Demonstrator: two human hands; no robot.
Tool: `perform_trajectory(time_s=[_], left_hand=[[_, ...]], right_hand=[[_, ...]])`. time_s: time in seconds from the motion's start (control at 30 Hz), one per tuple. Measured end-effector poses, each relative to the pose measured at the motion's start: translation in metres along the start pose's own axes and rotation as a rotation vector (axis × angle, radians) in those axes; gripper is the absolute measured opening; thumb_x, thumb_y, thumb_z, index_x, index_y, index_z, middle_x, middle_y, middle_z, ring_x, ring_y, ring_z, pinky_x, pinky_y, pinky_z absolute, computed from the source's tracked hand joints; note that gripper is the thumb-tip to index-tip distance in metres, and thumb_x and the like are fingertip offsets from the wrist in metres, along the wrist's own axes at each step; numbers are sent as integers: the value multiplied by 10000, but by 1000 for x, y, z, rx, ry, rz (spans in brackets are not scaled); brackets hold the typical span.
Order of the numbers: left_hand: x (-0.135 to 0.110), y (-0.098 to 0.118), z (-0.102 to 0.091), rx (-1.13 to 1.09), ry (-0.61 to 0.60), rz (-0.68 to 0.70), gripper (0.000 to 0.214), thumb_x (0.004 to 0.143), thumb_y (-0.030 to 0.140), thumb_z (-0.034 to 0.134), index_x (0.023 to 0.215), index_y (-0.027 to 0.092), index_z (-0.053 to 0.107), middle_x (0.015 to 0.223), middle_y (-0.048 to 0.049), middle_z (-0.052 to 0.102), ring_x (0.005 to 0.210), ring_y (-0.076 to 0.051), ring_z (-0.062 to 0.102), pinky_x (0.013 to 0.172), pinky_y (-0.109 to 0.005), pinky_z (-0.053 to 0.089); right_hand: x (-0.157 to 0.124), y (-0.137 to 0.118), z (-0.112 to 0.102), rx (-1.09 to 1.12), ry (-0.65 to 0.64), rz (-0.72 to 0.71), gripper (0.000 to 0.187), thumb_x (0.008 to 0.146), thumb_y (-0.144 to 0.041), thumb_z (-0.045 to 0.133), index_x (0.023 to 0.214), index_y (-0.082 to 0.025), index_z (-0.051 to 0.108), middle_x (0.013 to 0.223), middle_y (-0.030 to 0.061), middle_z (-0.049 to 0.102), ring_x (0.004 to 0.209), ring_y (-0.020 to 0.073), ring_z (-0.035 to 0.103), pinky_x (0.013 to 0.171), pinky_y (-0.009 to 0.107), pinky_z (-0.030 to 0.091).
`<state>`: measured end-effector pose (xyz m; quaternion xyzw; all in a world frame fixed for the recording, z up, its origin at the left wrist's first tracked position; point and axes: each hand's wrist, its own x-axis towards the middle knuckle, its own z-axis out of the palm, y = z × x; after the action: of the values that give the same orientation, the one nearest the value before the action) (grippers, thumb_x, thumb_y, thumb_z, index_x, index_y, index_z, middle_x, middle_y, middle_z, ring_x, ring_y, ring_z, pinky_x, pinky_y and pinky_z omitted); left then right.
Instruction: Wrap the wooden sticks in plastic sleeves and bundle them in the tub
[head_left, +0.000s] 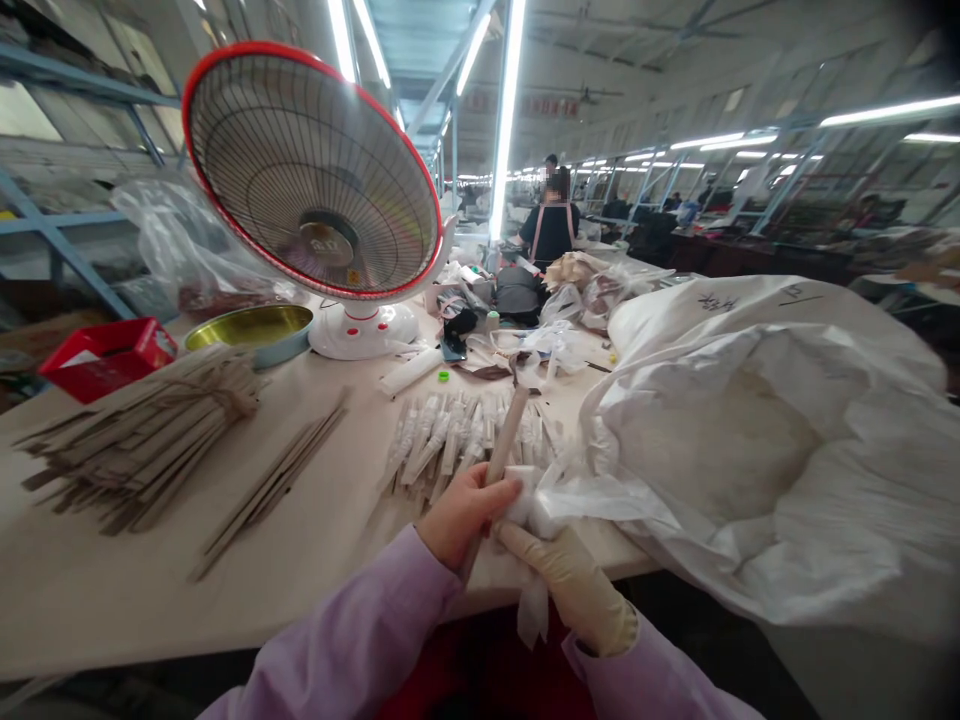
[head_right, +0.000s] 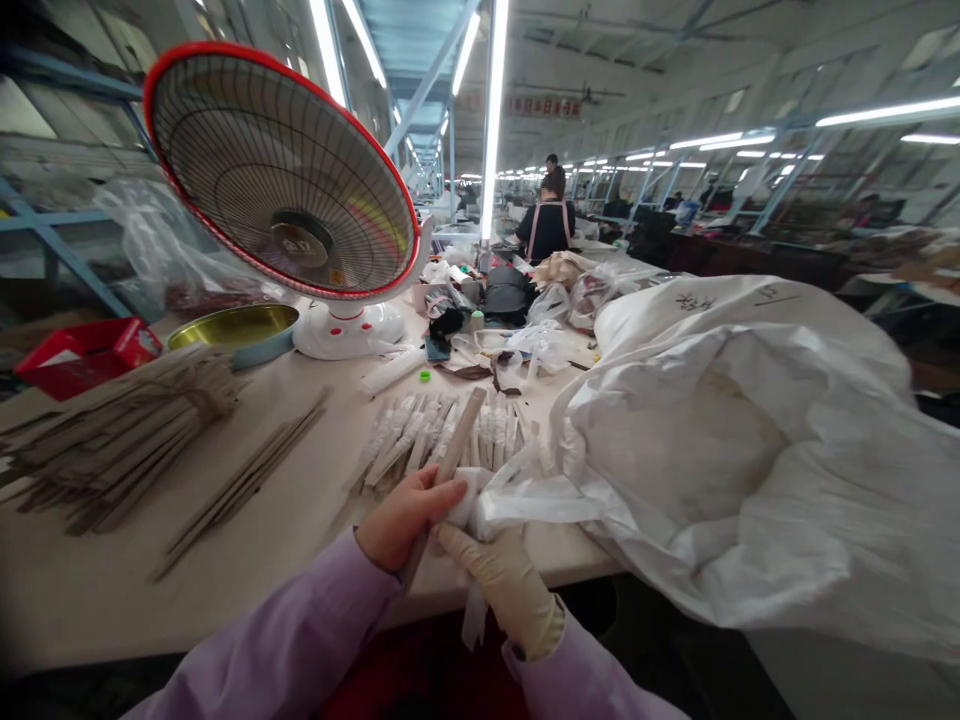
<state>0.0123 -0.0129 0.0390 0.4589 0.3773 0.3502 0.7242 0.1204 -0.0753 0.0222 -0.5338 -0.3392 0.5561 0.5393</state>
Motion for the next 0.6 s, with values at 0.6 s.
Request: perform_trajectory(time_s=[0.6], left_hand=[[-26,3,16,571,7,97,291,778,426,479,907,167,518,610,45,499,403,-66,342,393,-206,289]], right_hand=[[11,-4,-26,210,85,-122,307,618,-361,729,852,-169,680,819,36,676,768,176,606,692,278,479]])
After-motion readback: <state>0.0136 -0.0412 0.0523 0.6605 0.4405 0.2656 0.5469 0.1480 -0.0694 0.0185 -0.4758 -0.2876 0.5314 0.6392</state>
